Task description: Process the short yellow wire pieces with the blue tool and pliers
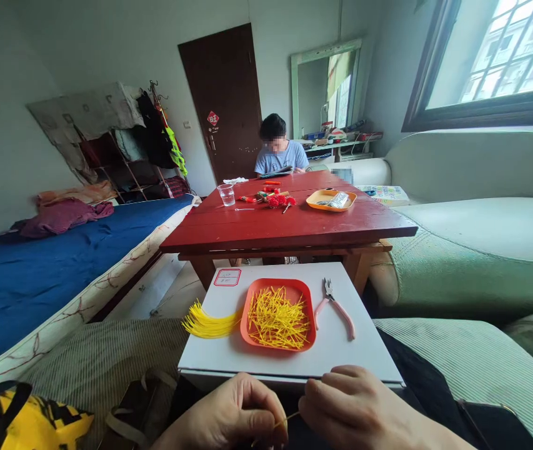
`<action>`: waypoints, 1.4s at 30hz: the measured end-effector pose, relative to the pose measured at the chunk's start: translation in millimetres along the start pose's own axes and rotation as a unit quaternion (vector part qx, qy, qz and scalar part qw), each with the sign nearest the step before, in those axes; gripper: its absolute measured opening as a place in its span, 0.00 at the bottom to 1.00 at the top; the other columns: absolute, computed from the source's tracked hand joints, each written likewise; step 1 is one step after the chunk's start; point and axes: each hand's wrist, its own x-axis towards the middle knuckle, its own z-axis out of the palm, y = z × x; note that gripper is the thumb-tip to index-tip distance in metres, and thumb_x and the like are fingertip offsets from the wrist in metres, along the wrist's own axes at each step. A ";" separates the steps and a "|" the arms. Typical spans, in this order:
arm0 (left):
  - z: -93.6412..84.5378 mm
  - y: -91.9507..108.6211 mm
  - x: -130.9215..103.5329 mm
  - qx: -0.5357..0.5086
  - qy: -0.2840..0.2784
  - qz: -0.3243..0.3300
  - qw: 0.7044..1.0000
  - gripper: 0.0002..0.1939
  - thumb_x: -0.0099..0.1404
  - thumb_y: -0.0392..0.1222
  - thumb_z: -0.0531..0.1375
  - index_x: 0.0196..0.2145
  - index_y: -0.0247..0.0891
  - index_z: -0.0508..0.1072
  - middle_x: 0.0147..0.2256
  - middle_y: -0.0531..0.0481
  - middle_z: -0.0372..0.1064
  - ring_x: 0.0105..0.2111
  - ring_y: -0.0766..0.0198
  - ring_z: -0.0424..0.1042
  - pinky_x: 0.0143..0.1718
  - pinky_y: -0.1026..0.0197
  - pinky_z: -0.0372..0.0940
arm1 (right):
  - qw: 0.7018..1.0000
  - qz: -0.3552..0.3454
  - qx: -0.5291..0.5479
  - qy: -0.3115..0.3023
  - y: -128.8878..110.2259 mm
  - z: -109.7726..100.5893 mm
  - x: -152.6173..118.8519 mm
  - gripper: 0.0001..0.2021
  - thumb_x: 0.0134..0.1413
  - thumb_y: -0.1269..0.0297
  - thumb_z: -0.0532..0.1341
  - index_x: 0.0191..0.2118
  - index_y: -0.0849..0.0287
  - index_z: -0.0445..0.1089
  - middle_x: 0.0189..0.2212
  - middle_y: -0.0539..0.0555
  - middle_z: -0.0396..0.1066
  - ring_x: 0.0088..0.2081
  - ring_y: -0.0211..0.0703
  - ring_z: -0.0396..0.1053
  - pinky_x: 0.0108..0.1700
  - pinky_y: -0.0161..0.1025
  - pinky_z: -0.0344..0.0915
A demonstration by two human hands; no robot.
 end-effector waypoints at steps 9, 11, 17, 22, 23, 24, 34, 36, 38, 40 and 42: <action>1.7 -2.2 -0.5 -0.026 0.108 0.035 0.993 0.18 0.36 0.51 0.72 0.17 0.32 0.76 0.17 0.53 0.65 0.18 0.71 0.58 0.24 0.67 0.49 | 0.995 0.079 0.047 0.049 2.5 18.0 -2.2 0.15 0.61 0.68 0.48 0.31 0.57 0.71 0.22 0.52 0.67 0.20 0.39 0.59 0.23 0.37 0.57; 4.9 -4.4 -1.3 0.000 0.159 0.090 0.983 0.17 0.39 0.52 0.71 0.18 0.34 0.77 0.17 0.53 0.64 0.19 0.70 0.58 0.24 0.66 0.50 | 0.981 0.162 0.092 0.057 -0.7 26.8 5.1 0.14 0.59 0.70 0.50 0.24 0.57 0.68 0.20 0.49 0.64 0.19 0.37 0.57 0.22 0.35 0.55; 19.6 -8.0 -6.6 0.283 0.297 0.359 0.838 0.03 0.52 0.42 0.66 0.24 0.43 0.81 0.21 0.47 0.70 0.25 0.60 0.64 0.30 0.60 0.57 | 0.759 0.400 0.509 0.075 -15.8 37.5 31.0 0.13 0.41 0.57 0.65 0.19 0.59 0.64 0.15 0.43 0.55 0.20 0.33 0.48 0.23 0.33 0.48; 14.2 -11.2 -8.5 0.435 0.263 0.446 0.737 0.07 0.54 0.40 0.66 0.33 0.45 0.81 0.22 0.46 0.72 0.25 0.59 0.62 0.30 0.60 0.58 | 0.614 0.466 0.631 0.085 -21.0 41.6 30.5 0.13 0.32 0.59 0.71 0.20 0.61 0.68 0.14 0.43 0.59 0.19 0.30 0.49 0.22 0.29 0.45; 11.7 -11.2 -8.2 0.463 0.254 0.478 0.702 0.07 0.55 0.40 0.65 0.33 0.44 0.81 0.22 0.47 0.71 0.25 0.60 0.62 0.30 0.61 0.59 | 0.596 0.469 0.647 0.076 -21.4 42.0 29.7 0.13 0.31 0.60 0.71 0.20 0.61 0.69 0.14 0.43 0.59 0.19 0.29 0.49 0.22 0.29 0.45; 9.3 -10.8 -7.9 0.490 0.242 0.511 0.663 0.06 0.57 0.39 0.64 0.34 0.42 0.80 0.22 0.48 0.71 0.25 0.61 0.61 0.29 0.61 0.59 | 0.582 0.470 0.661 0.067 -21.6 42.2 29.3 0.12 0.31 0.61 0.71 0.19 0.62 0.69 0.14 0.43 0.59 0.19 0.29 0.49 0.22 0.28 0.45; 1.5 2.5 -11.4 0.608 0.166 0.588 0.507 0.11 0.66 0.34 0.52 0.29 0.34 0.72 0.20 0.52 0.68 0.23 0.66 0.61 0.29 0.63 0.61 | 0.608 0.439 0.661 -0.020 -12.2 44.6 27.5 0.16 0.30 0.57 0.70 0.19 0.61 0.65 0.14 0.42 0.55 0.18 0.30 0.48 0.21 0.30 0.44; -1.4 3.5 -11.9 0.554 0.165 0.578 0.575 0.13 0.66 0.39 0.53 0.27 0.34 0.73 0.20 0.50 0.69 0.22 0.66 0.62 0.28 0.63 0.62 | 0.636 0.434 0.638 -0.002 -8.0 40.6 25.3 0.14 0.33 0.58 0.69 0.20 0.60 0.65 0.14 0.41 0.54 0.19 0.31 0.47 0.21 0.31 0.43; -4.8 1.8 -13.5 0.495 0.161 0.506 0.688 0.12 0.63 0.42 0.57 0.26 0.34 0.74 0.20 0.48 0.71 0.24 0.64 0.65 0.28 0.63 0.62 | 0.718 0.429 0.547 0.018 -4.9 33.5 24.0 0.11 0.37 0.61 0.66 0.19 0.59 0.64 0.14 0.42 0.54 0.19 0.32 0.46 0.22 0.33 0.44; -7.9 -2.8 -15.4 0.419 0.162 0.413 0.792 0.11 0.60 0.45 0.61 0.25 0.35 0.76 0.21 0.47 0.72 0.26 0.63 0.66 0.29 0.63 0.62 | 0.821 0.413 0.393 0.034 -3.7 25.9 23.8 0.09 0.43 0.64 0.63 0.19 0.59 0.64 0.16 0.44 0.56 0.21 0.35 0.50 0.24 0.34 0.47; -10.2 -9.1 -16.4 0.345 0.167 0.338 0.860 0.14 0.57 0.49 0.62 0.24 0.36 0.77 0.21 0.48 0.72 0.25 0.63 0.66 0.29 0.63 0.60 | 0.885 0.383 0.263 0.036 -4.2 21.0 24.3 0.08 0.47 0.66 0.59 0.20 0.58 0.64 0.18 0.46 0.60 0.22 0.37 0.54 0.26 0.35 0.51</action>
